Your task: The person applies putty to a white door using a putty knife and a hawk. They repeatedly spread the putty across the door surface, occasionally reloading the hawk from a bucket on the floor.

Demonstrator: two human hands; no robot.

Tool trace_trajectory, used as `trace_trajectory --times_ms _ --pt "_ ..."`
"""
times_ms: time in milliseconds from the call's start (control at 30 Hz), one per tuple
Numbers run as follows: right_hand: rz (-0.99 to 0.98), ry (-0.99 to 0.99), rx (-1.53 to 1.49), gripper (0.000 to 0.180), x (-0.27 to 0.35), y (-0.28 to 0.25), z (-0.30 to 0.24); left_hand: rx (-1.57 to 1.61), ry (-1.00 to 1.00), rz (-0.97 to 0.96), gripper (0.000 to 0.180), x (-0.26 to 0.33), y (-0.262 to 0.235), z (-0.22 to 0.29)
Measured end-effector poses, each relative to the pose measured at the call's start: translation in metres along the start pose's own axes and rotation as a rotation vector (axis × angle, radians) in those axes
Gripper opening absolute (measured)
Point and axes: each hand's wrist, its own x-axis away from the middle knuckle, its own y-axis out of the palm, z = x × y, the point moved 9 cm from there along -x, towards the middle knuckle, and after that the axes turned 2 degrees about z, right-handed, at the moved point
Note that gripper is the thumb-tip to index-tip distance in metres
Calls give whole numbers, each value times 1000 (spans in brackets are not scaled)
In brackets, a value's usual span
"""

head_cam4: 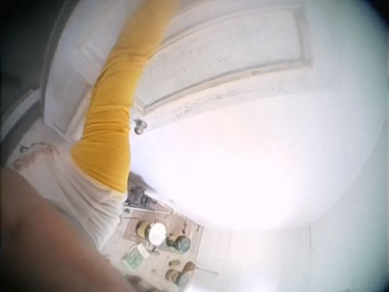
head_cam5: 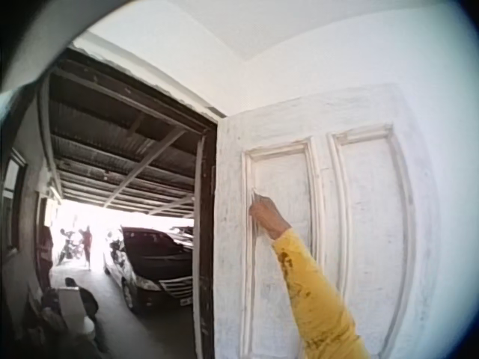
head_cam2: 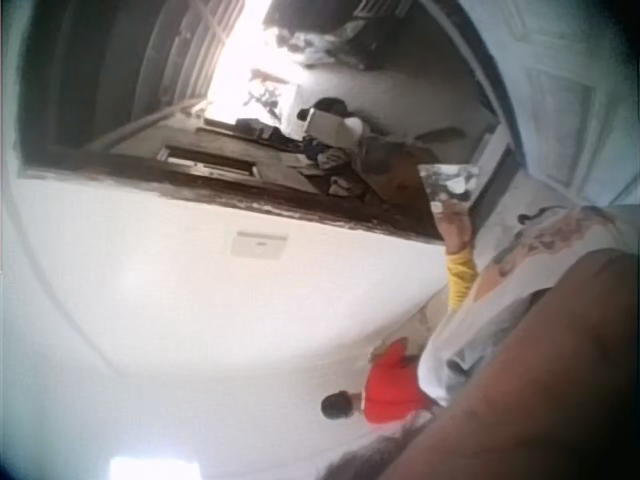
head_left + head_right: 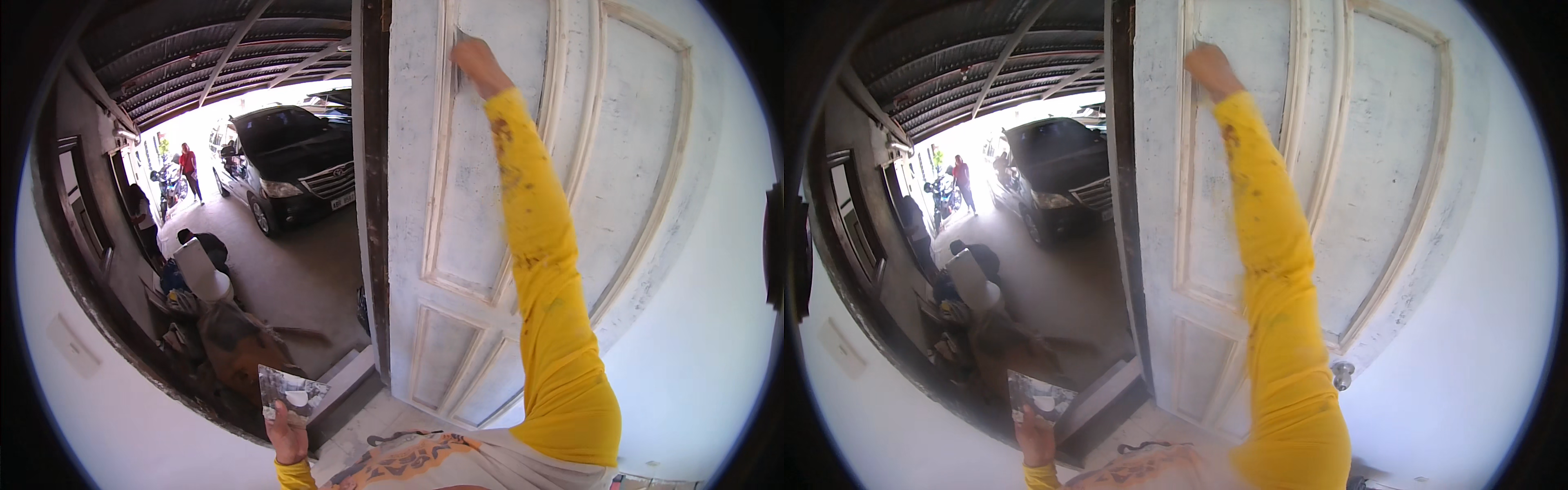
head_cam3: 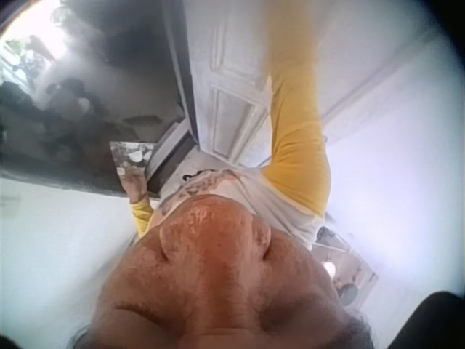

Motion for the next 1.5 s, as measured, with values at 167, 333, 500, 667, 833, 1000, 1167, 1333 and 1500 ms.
trace_trajectory --times_ms 167,333,500,667,833,1000,1167,1333,1500 --pt "199 438 -866 19 76 -26 34 -23 -35 -2 22 -6 16 -2" --pt "221 333 -809 17 39 -34 40 -21 -2 4 24 -18 41 4" --pt "281 257 -788 22 2 -38 18 -11 -38 -13 24 -14 27 -3" --pt "59 225 -951 33 5 -20 24 24 -15 46 22 -7 10 -3" --pt "177 415 -843 35 22 -31 46 20 -42 37 22 -11 -13 -9" --pt "144 436 -776 42 -1 -42 24 22 -7 -10 25 -11 16 -2" --pt "231 330 -760 35 9 -37 -1 22 13 0 26 -4 24 0" --pt "180 324 -890 36 10 -54 28 4 -25 52 30 -6 -9 -12" --pt "171 341 -761 34 -40 -61 38 6 -1 -31 27 -6 13 -2"
